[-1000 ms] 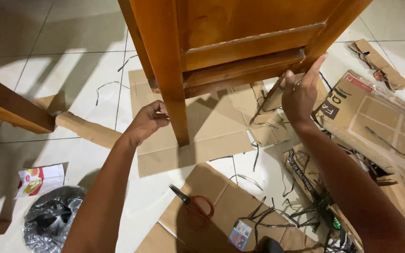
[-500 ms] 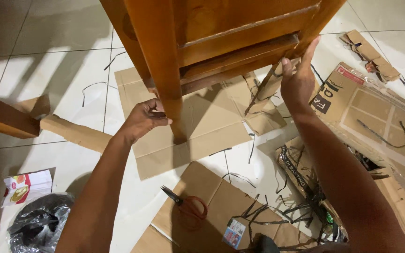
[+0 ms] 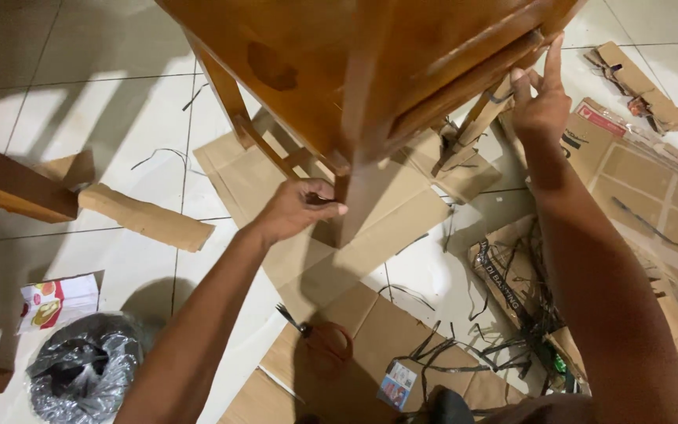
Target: Wrapping a wooden chair leg with cardboard and securing it with wire ties for protection
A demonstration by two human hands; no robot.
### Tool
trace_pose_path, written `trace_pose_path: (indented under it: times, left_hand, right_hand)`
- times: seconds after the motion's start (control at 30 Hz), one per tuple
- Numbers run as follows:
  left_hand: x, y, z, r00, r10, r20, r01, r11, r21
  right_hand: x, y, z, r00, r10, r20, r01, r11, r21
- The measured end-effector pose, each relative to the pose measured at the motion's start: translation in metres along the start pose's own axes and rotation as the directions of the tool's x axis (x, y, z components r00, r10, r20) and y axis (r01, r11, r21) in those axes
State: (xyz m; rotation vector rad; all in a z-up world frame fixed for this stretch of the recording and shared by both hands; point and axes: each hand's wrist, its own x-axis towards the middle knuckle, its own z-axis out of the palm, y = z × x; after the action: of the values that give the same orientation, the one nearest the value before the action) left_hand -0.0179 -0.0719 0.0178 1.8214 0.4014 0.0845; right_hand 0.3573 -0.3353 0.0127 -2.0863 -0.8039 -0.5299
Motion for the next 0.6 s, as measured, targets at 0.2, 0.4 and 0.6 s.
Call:
trace_pose_path:
  times: [0.2, 0.4, 0.6]
  left_hand:
    - [-0.010, 0.009, 0.013, 1.000, 0.031, 0.002, -0.031, 0.990, 0.140]
    - [-0.010, 0.008, 0.019, 0.996, 0.092, -0.020, -0.092, 0.995, 0.027]
    - [-0.013, 0.006, 0.022, 0.987, 0.158, -0.031, -0.157, 0.987, 0.023]
  right_hand:
    - [0.001, 0.007, 0.005, 0.997, 0.073, -0.017, -0.073, 0.997, -0.018]
    - [-0.026, -0.035, 0.028, 0.899, -0.357, -0.255, 0.348, 0.934, -0.079]
    - [-0.056, -0.167, -0.004, 0.927, -0.326, -0.188, 0.358, 0.917, 0.176]
